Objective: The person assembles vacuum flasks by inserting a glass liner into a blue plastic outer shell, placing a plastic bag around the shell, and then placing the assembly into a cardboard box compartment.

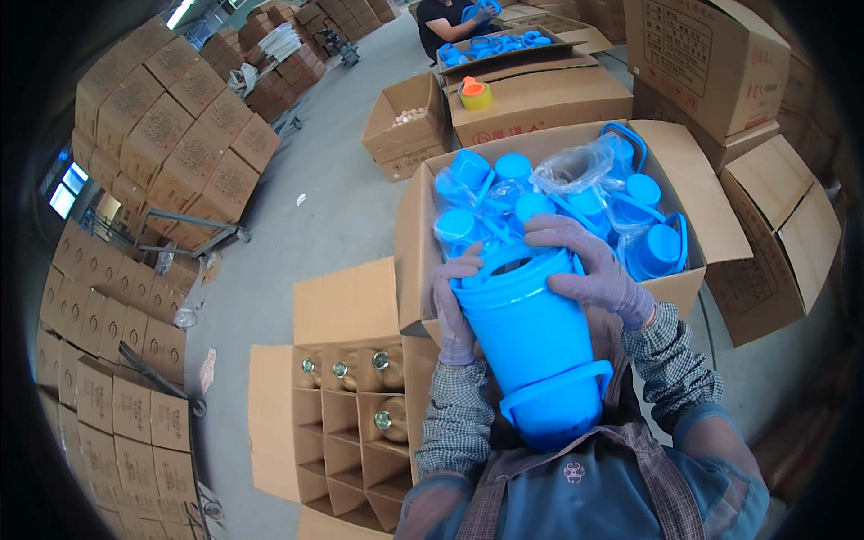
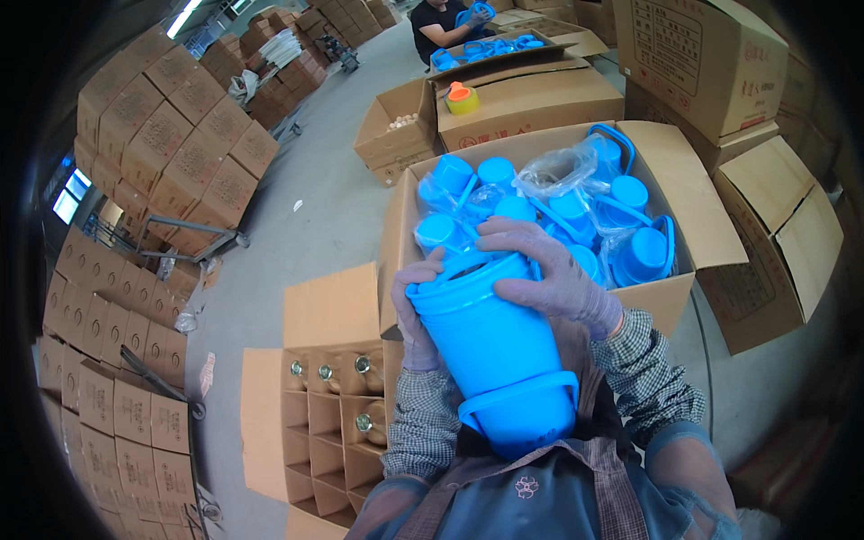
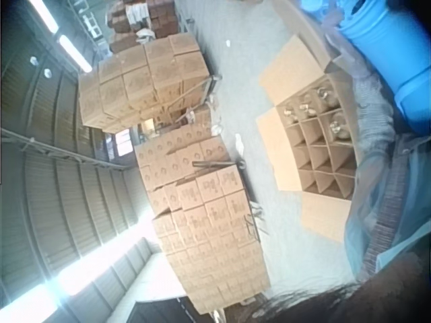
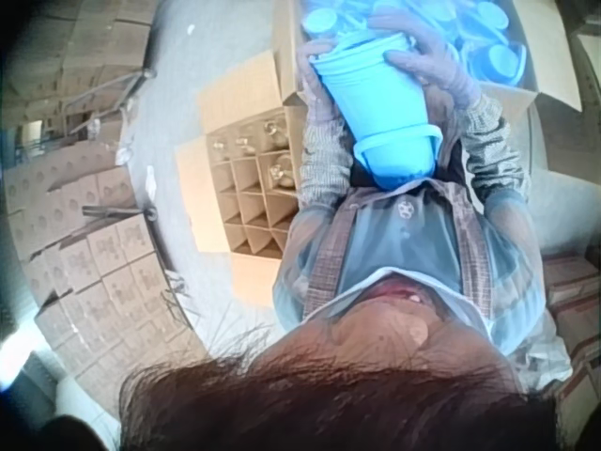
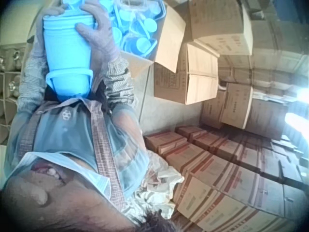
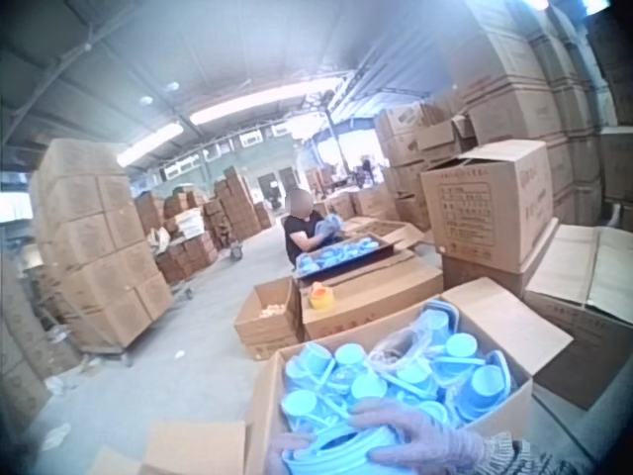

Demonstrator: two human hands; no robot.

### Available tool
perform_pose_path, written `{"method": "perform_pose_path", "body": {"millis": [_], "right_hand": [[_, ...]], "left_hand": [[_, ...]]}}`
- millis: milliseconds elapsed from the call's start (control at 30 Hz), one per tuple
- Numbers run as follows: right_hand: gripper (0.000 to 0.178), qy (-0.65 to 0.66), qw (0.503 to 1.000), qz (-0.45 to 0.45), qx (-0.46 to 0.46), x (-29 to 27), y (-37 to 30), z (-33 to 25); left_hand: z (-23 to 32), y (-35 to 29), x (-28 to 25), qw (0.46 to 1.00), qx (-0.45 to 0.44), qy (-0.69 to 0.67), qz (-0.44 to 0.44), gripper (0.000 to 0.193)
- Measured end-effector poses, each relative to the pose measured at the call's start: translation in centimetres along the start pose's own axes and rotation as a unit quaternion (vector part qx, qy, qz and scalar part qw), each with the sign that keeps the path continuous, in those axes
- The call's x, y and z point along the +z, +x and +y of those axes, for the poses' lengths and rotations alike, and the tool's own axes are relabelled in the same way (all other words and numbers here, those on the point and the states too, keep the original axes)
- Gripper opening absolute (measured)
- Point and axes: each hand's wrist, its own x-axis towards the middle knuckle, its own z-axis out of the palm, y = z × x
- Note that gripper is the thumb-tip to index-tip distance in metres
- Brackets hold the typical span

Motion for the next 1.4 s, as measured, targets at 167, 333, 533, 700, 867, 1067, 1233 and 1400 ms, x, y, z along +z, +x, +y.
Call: {"method": "perform_pose_path", "body": {"millis": [167, 333, 533, 700, 867, 1067, 1233, 1400], "right_hand": [[0.028, -0.037, 0.996, 0.054, -0.065, 1.7, -0.4, -0.6], [0.026, 0.033, 0.99, 0.127, 0.045, 1.4, -2.0, 2.2], [0.048, -0.043, 0.996, 0.063, -0.056, 1.8, 0.0, -4.4], [0.044, -0.108, 0.991, 0.079, 0.005, 1.7, -1.6, 1.9], [0.051, 0.022, 0.968, 0.237, 0.075, -1.2, -1.8, 3.1], [0.053, -0.105, 0.989, 0.004, -0.099, 0.7, 1.5, -2.4], [0.058, -0.205, 0.88, 0.415, 0.107, -8.6, 5.0, 14.2], [0.069, -0.36, 0.757, 0.319, 0.442, -14.8, 5.8, 25.4]], "left_hand": [[-0.1, -0.4, -0.2, 0.997, 0.028, 0.072, -0.029, 0.027], [-0.3, -0.7, 0.4, 0.999, 0.0, 0.04, -0.006, 0.018], [1.2, 1.0, -1.9, 0.987, -0.085, 0.137, 0.011, 0.045], [-1.2, 1.5, -3.3, 0.965, -0.097, 0.223, -0.095, 0.045], [1.9, 1.4, -0.2, 0.974, -0.082, 0.189, 0.099, 0.046], [-1.0, 2.8, 0.3, 0.964, -0.251, -0.079, -0.045, 0.036], [2.8, 6.7, 1.2, 0.97, -0.215, 0.026, -0.115, 0.048], [1.7, 7.4, 0.2, 0.939, -0.277, 0.014, -0.203, 0.057]]}}
